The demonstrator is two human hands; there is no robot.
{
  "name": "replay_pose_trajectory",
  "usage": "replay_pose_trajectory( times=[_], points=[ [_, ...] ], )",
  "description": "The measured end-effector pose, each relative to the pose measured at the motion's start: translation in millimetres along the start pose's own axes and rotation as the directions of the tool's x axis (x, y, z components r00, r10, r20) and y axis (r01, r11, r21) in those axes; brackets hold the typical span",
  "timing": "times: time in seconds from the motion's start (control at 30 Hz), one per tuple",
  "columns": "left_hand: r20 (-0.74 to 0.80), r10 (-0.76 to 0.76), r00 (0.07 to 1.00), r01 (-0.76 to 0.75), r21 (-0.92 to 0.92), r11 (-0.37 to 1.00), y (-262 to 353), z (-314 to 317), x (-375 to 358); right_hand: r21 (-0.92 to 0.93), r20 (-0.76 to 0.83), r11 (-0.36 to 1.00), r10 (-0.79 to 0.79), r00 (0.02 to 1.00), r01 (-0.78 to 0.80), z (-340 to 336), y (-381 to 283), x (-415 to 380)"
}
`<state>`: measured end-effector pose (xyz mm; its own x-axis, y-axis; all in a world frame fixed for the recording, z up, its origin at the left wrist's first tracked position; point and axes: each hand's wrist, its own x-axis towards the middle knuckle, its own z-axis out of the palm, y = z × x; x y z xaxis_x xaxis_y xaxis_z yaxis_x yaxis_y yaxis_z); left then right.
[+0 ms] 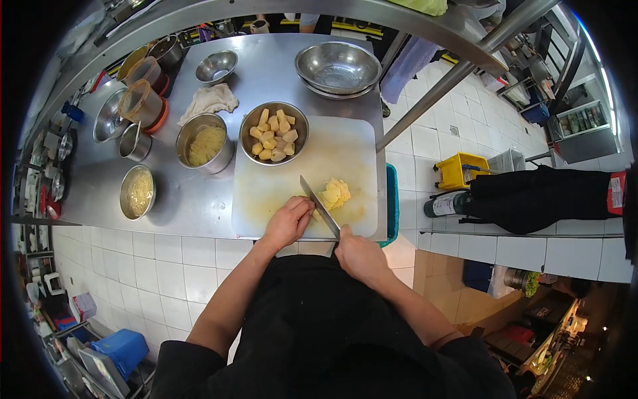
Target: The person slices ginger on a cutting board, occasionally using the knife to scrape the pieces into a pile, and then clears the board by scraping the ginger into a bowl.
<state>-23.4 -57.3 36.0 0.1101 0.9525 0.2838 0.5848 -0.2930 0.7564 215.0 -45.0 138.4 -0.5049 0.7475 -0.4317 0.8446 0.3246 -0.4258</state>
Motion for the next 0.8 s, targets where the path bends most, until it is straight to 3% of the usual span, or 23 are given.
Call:
replay_pose_trajectory(
  times=[0.47,0.7,0.8],
  points=[
    [-0.019,0.02,1.0,-0.02,-0.005,1.0,-6.0,7.0,-3.4,-0.04,-0.069,0.999,-0.011,0.998,0.009,-1.8,7.3,-6.2],
    [-0.02,-0.002,1.0,0.002,0.013,1.0,-2.4,2.8,-3.2,0.015,-0.001,0.999,-0.028,1.0,0.028,-21.2,-1.2,-22.9],
    [-0.006,0.011,1.0,-0.011,0.0,1.0,-1.2,0.7,-1.5,0.024,-0.052,0.998,-0.064,0.997,0.065,13.7,11.8,-4.0]
  ],
)
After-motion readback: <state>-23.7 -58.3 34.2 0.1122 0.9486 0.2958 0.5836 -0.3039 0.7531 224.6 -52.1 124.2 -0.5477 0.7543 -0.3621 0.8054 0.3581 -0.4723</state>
